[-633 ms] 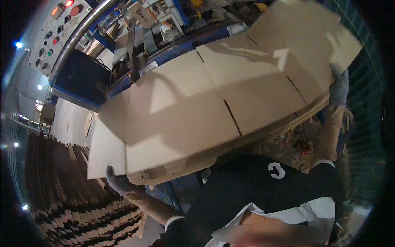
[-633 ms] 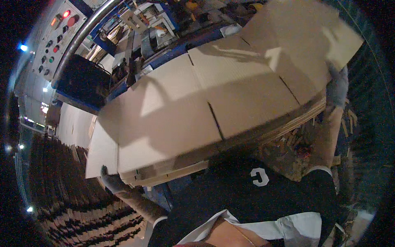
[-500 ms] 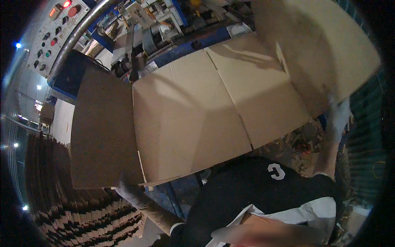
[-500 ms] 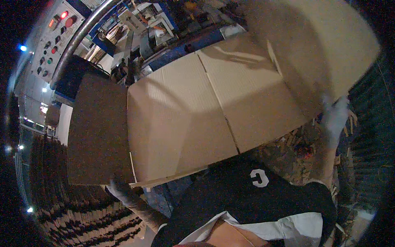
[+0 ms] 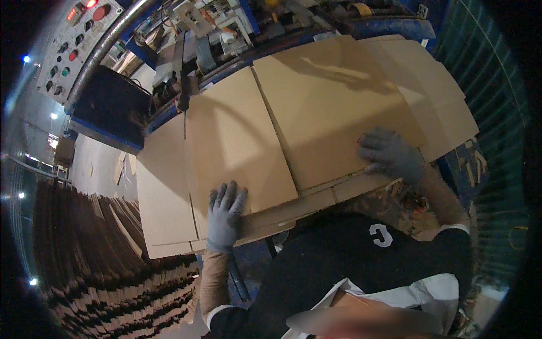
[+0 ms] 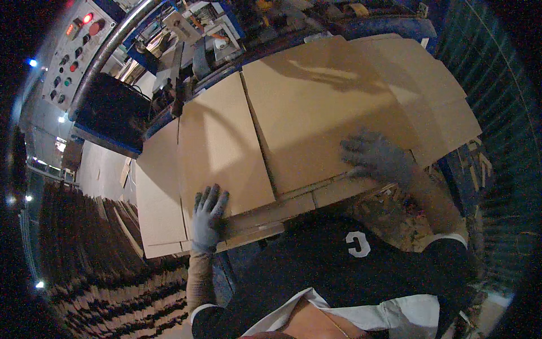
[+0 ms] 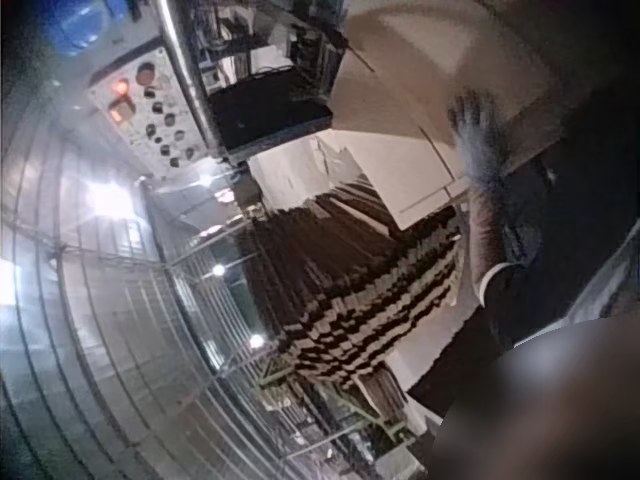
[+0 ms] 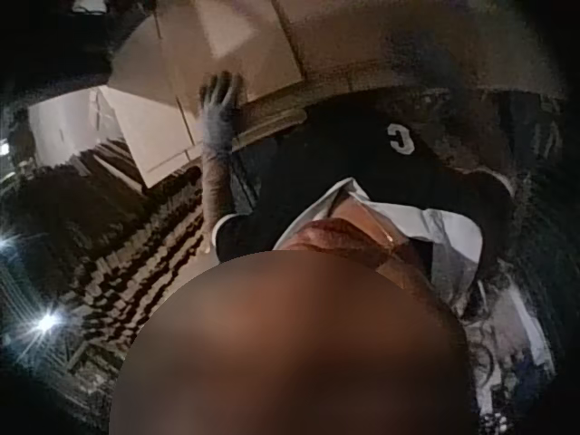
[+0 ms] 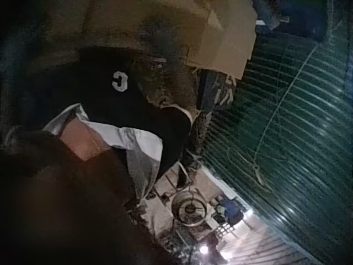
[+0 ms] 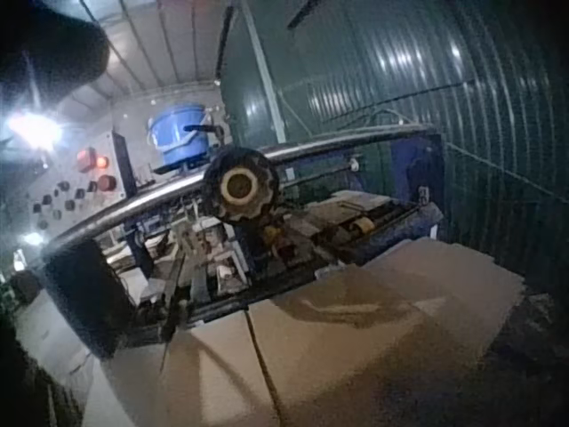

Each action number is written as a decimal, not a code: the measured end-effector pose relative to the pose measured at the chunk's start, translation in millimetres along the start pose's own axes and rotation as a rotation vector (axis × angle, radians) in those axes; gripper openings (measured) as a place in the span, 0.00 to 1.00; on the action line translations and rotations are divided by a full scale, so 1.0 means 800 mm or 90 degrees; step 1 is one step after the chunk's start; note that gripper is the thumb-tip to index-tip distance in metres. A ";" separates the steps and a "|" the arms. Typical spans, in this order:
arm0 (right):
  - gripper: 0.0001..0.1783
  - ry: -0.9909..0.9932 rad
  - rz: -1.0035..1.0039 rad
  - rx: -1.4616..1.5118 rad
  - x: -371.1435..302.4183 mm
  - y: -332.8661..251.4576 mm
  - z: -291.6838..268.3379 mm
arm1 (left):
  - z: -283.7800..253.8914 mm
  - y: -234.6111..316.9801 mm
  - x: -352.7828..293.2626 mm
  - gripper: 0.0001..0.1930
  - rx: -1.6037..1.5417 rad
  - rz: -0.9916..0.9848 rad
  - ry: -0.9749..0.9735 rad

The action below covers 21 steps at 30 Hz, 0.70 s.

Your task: The person repeatedly picks up flat cardboard sheets from a nearby stack and places them onto a growing pile on a workbench. The hands align each sheet before setting it down, continuing the cycle throughout the clip.

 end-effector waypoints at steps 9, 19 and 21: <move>0.38 0.082 -0.046 0.020 0.056 0.071 -0.036 | 0.030 -0.099 0.061 0.37 0.044 0.021 0.161; 0.30 0.138 -0.117 -0.143 0.047 0.094 -0.039 | 0.034 -0.110 0.049 0.34 0.063 0.024 0.192; 0.28 0.177 -0.124 -0.165 0.060 0.121 -0.039 | 0.040 -0.119 0.075 0.31 0.010 -0.027 0.192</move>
Point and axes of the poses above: each hand's wrist, its own x-axis towards the middle knuckle, its own z-axis out of the palm, y = z × x, the point moved 4 cm from there along x, towards the middle knuckle, and after that the axes turned 10 degrees about x, right-handed, at the moved point
